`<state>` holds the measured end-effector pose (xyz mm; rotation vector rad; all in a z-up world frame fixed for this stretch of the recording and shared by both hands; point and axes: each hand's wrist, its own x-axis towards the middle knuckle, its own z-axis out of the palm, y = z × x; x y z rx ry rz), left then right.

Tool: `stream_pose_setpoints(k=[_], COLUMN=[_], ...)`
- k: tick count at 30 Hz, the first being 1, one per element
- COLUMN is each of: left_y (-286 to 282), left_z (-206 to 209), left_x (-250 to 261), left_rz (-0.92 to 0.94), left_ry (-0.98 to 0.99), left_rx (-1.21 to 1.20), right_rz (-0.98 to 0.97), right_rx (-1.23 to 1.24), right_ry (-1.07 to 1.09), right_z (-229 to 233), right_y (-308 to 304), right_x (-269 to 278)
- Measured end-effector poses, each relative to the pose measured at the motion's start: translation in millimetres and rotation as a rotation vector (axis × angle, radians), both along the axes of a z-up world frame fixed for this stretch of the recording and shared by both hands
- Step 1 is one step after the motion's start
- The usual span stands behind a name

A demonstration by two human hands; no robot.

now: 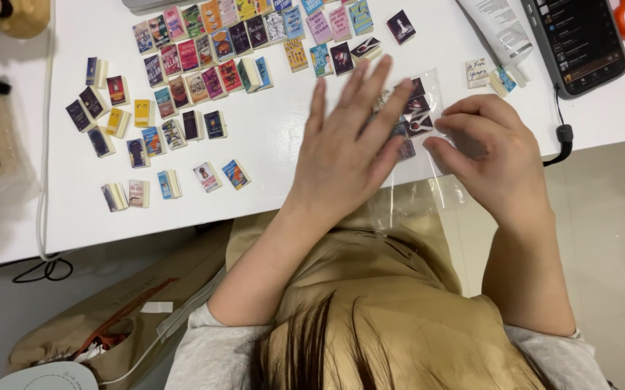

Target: Organizing small miniature book stickers by carefully placing them into a clear plastic sleeve on a desk.

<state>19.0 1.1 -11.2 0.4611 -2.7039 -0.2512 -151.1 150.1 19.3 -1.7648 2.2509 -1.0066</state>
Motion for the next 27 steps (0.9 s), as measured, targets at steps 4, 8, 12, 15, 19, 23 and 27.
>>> stream_pose_setpoints(k=[4,8,12,15,19,23,27], left_y=[-10,-18,-12,-11,-12,2,21], left_z=[7,32,17,17,15,8,16], left_x=[36,71,73,71,70,63,55], left_rz=[0.073,0.044,0.089,0.102,0.06,-0.238,-0.413], left_ry=[0.183,0.04,-0.03,-0.018,0.06,0.348,0.385], left_rx=[0.218,0.361,0.332,0.321,0.282,0.32,0.306], right_rz=[0.004,0.01,0.033,0.09,0.192,0.23,0.187], right_rx=[0.035,0.039,0.046,-0.001,-0.01,-0.085,-0.167], right_ry=[-0.056,-0.018,0.024,0.045,0.089,0.01,-0.138], right_z=[11,16,20,23,27,25,17], right_y=[10,22,23,20,16,15,23], right_x=[1,1,9,18,32,58,67])
